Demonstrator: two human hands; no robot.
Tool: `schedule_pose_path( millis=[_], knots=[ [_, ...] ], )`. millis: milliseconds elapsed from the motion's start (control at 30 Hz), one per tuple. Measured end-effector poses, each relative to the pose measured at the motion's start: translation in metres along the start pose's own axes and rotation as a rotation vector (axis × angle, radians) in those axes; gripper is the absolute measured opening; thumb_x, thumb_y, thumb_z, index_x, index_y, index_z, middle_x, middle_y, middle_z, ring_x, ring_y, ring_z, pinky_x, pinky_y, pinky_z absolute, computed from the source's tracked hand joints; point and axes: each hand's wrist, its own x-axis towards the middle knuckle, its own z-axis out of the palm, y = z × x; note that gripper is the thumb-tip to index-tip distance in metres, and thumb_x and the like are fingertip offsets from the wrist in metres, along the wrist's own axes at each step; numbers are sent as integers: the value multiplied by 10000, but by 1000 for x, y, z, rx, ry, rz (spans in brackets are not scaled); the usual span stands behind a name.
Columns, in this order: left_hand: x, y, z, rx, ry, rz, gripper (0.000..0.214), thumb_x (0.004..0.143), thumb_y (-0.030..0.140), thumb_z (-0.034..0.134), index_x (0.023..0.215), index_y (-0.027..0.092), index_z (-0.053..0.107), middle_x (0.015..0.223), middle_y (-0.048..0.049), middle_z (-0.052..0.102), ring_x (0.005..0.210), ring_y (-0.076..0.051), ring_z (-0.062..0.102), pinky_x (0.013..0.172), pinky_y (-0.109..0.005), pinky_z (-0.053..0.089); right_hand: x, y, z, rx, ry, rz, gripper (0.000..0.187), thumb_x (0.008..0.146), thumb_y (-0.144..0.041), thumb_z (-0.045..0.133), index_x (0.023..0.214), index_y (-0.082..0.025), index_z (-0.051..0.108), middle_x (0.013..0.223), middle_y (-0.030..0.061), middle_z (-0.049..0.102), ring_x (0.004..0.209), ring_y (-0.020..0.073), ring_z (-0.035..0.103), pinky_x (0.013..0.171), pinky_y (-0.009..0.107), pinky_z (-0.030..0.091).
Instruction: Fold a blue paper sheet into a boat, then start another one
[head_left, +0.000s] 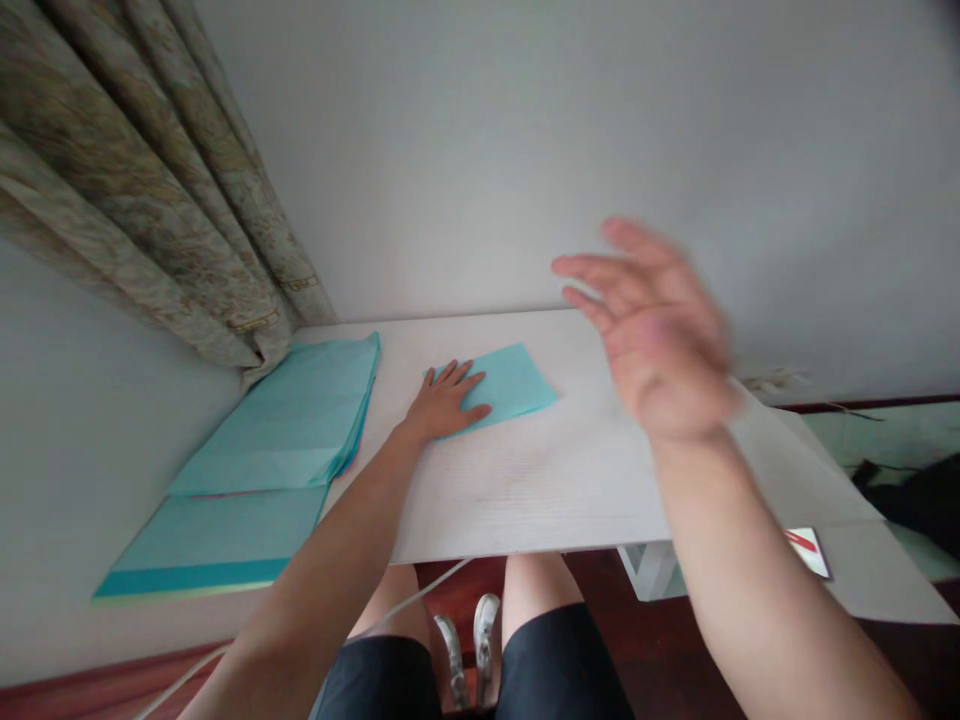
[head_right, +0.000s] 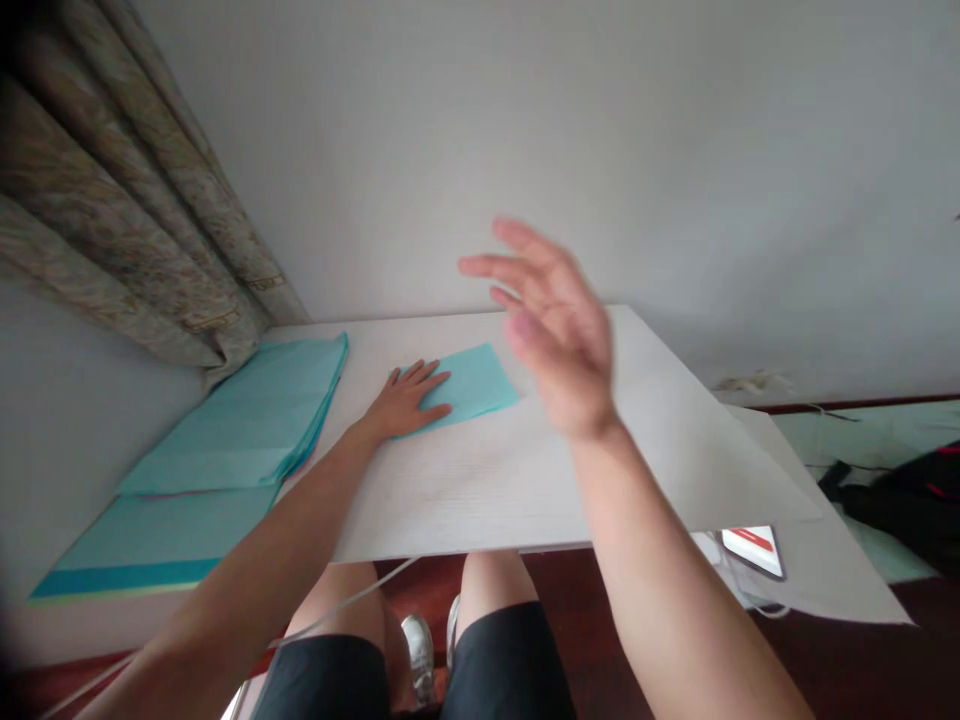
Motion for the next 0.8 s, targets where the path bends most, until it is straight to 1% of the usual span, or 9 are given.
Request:
schedule_pose_path(
  millis=[67, 167, 233, 267, 367, 467, 533, 633, 800],
  knots=[
    [0, 0, -1, 7, -13, 5, 709, 803, 688, 304, 1406, 317, 273, 1515, -17, 182, 1383, -271, 109, 1089, -523, 82, 8, 40, 23, -136, -39, 11, 460, 895, -401, 426, 1327, -252, 381, 1277, 78, 514, 1211, 219, 447, 1012, 407, 343],
    [1, -2, -4, 11, -32, 12, 715, 798, 697, 305, 1407, 324, 268, 1516, -19, 176, 1384, -274, 107, 1088, -525, 81, 9, 112, 56, -583, -219, 182, 543, 876, -375, 434, 1354, -127, 367, 1369, 169, 414, 1305, 277, 306, 1062, 455, 238],
    [2, -5, -4, 8, -39, 29, 727, 790, 709, 301, 1408, 330, 259, 1516, -18, 175, 1383, -270, 116, 1086, -531, 80, 6, 143, 69, -811, -358, 313, 623, 876, -435, 412, 1400, -120, 290, 1448, 185, 281, 1348, 344, 176, 1050, 573, 137],
    [3, -6, -4, 7, -40, 36, 734, 788, 713, 295, 1412, 329, 247, 1517, -19, 171, 1383, -268, 115, 1084, -537, 76, 4, 150, 72, -877, -401, 348, 643, 884, -473, 375, 1414, -128, 260, 1470, 184, 228, 1355, 369, 124, 1029, 622, 97],
    [5, -9, -4, 10, -51, 41, 752, 792, 711, 286, 1426, 315, 210, 1520, -22, 145, 1388, -264, 90, 1085, -540, 45, 1, 141, 80, -1023, -436, 339, 604, 912, -457, 282, 1430, -151, 226, 1507, 158, 101, 1361, 391, 2, 995, 669, -11],
    [6, -11, -2, 16, -59, 44, 765, 799, 701, 280, 1438, 294, 179, 1521, -25, 128, 1390, -271, 71, 1086, -539, 21, 0, 120, 91, -1071, -449, 122, 577, 897, -413, 335, 1425, -194, 255, 1522, 86, 9, 1359, 355, -120, 1007, 626, -114],
    [7, -12, -1, 19, -57, 59, 779, 799, 703, 274, 1443, 278, 164, 1518, -33, 138, 1389, -278, 71, 1084, -543, 16, 0, 114, 99, -1007, -532, 45, 556, 909, -406, 294, 1428, -213, 245, 1520, 57, 82, 1375, 323, -58, 1028, 614, -87],
    [8, -15, 0, 20, -59, 76, 794, 798, 705, 273, 1448, 271, 139, 1515, -38, 150, 1388, -274, 77, 1089, -527, 5, 0, 122, 105, -903, -645, 54, 571, 925, -434, 204, 1439, -185, 201, 1499, 57, 192, 1377, 282, 98, 1062, 583, 42],
    [9, -17, 1, 19, -53, 68, 786, 805, 701, 250, 1450, 269, 128, 1516, -28, 135, 1389, -266, 78, 1091, -523, 1, -3, 136, 105, -913, -581, 95, 613, 915, -487, 198, 1436, -164, 209, 1502, 68, 171, 1375, 284, 107, 1061, 576, 76]
  ],
)
